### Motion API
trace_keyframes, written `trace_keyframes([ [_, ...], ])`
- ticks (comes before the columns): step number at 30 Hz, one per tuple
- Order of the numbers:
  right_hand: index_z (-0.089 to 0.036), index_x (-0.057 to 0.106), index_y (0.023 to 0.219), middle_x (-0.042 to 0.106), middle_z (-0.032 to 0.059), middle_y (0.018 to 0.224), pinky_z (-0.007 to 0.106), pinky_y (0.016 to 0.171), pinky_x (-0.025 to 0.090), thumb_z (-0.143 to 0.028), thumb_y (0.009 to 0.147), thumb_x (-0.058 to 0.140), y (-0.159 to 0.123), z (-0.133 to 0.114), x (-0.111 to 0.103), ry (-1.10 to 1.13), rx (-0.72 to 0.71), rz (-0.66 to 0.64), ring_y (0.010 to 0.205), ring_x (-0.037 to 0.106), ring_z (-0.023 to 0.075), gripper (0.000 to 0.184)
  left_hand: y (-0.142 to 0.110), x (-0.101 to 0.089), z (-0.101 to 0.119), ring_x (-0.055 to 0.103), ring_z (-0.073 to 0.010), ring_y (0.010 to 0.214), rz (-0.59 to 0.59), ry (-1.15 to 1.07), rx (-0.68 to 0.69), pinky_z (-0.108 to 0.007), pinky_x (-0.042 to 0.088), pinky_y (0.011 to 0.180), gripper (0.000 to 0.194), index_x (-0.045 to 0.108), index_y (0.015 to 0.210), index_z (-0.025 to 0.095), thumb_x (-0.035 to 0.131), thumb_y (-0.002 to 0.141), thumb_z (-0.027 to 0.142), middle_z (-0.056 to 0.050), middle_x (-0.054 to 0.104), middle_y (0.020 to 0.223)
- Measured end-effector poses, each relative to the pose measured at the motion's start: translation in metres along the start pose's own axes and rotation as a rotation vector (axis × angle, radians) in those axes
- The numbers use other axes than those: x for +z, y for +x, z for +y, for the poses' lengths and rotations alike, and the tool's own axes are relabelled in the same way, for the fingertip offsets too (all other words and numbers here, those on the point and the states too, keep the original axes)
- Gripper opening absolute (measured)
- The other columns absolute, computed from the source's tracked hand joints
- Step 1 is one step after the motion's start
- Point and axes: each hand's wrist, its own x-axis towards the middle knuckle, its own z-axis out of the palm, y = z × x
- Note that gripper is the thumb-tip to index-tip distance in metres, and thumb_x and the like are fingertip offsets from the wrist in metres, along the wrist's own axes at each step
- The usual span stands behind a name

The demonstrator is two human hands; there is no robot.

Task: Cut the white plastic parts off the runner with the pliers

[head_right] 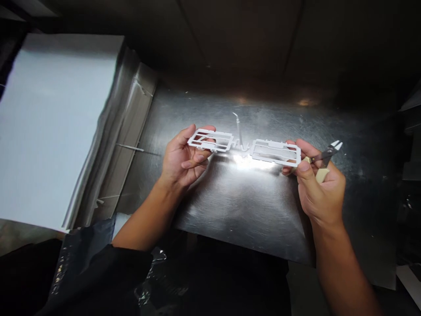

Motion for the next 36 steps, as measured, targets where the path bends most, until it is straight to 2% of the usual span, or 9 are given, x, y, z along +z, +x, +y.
trace_keyframes([
  [4, -0.019, 0.091, 0.125, 0.079, 0.0211, 0.132, 0.041, 0.069, 0.063, -0.037, 0.086, 0.108, 0.001, 0.001, -0.002, -0.029, -0.001, 0.038, 0.094, 0.076, 0.0312, 0.047, -0.003, 0.003, -0.002, 0.052, -0.0062, 0.041, -0.034, 0.051, -0.001, -0.013, 0.022, 0.028, 0.041, 0.08, 0.119, 0.01, 0.064, 0.113, 0.047, -0.007, 0.074, 0.082],
  [9, -0.021, 0.092, 0.125, 0.081, 0.0177, 0.12, 0.045, 0.068, 0.065, -0.039, 0.081, 0.108, 0.002, 0.003, -0.005, -0.072, 0.011, 0.081, 0.084, 0.075, 0.0302, 0.05, -0.003, -0.002, -0.004, 0.051, -0.0046, 0.044, -0.101, 0.119, 0.023, -0.013, 0.023, 0.03, 0.047, 0.08, 0.117, 0.01, 0.073, 0.106, 0.055, -0.012, 0.08, 0.095],
  [12, -0.021, 0.092, 0.125, 0.081, 0.0167, 0.118, 0.044, 0.069, 0.066, -0.04, 0.081, 0.108, 0.003, 0.004, -0.004, -0.076, 0.008, 0.07, 0.083, 0.075, 0.0295, 0.05, -0.002, -0.003, -0.005, 0.049, -0.0042, 0.044, -0.127, 0.148, 0.045, -0.012, 0.023, 0.031, 0.051, 0.082, 0.119, 0.011, 0.076, 0.102, 0.059, -0.013, 0.08, 0.096],
  [16, -0.02, 0.092, 0.126, 0.081, 0.0177, 0.12, 0.041, 0.071, 0.066, -0.038, 0.083, 0.108, 0.003, 0.006, -0.004, -0.067, -0.005, 0.056, 0.087, 0.077, 0.0295, 0.049, -0.002, -0.004, -0.004, 0.05, -0.0051, 0.045, -0.159, 0.154, 0.059, -0.013, 0.026, 0.031, 0.048, 0.082, 0.111, 0.011, 0.078, 0.1, 0.057, -0.013, 0.08, 0.096],
  [26, -0.022, 0.091, 0.13, 0.082, 0.0155, 0.121, 0.035, 0.075, 0.07, -0.033, 0.087, 0.108, 0.001, 0.006, -0.005, -0.02, -0.024, 0.007, 0.084, 0.078, 0.024, 0.047, 0.0, -0.005, -0.006, 0.052, -0.0059, 0.044, -0.105, 0.159, 0.124, -0.014, 0.023, 0.029, 0.052, 0.08, 0.099, 0.013, 0.076, 0.102, 0.064, -0.009, 0.076, 0.088],
  [30, -0.02, 0.09, 0.13, 0.081, 0.0179, 0.125, 0.039, 0.075, 0.074, -0.029, 0.088, 0.107, -0.001, 0.005, -0.004, -0.023, -0.013, 0.009, 0.089, 0.081, 0.0276, 0.046, 0.002, -0.007, -0.008, 0.053, -0.0053, 0.045, -0.114, 0.155, 0.165, -0.013, 0.025, 0.029, 0.057, 0.079, 0.101, 0.014, 0.074, 0.105, 0.071, -0.007, 0.075, 0.087],
  [33, -0.018, 0.09, 0.128, 0.082, 0.0186, 0.122, 0.042, 0.075, 0.077, -0.027, 0.086, 0.109, -0.001, 0.005, -0.003, -0.022, 0.025, 0.032, 0.093, 0.083, 0.0317, 0.047, 0.002, -0.007, -0.012, 0.072, -0.0123, 0.065, -0.107, 0.156, 0.234, -0.013, 0.04, 0.037, 0.063, 0.079, 0.11, 0.016, 0.072, 0.105, 0.078, -0.01, 0.08, 0.1],
  [35, -0.018, 0.09, 0.124, 0.083, 0.0177, 0.119, 0.04, 0.076, 0.077, -0.027, 0.084, 0.11, -0.003, 0.008, -0.002, -0.005, 0.046, 0.028, 0.099, 0.084, 0.033, 0.046, -0.001, -0.006, -0.016, 0.082, -0.022, 0.097, -0.132, 0.131, 0.283, -0.017, 0.06, 0.056, 0.066, 0.078, 0.122, 0.017, 0.071, 0.105, 0.08, -0.014, 0.082, 0.118],
  [36, -0.019, 0.09, 0.123, 0.083, 0.0165, 0.118, 0.039, 0.076, 0.077, -0.029, 0.083, 0.111, -0.004, 0.009, -0.001, 0.001, 0.055, 0.013, 0.099, 0.084, 0.0323, 0.046, -0.003, -0.005, -0.017, 0.081, -0.0264, 0.115, -0.158, 0.113, 0.305, -0.022, 0.068, 0.07, 0.066, 0.077, 0.128, 0.018, 0.072, 0.105, 0.08, -0.015, 0.081, 0.129],
])
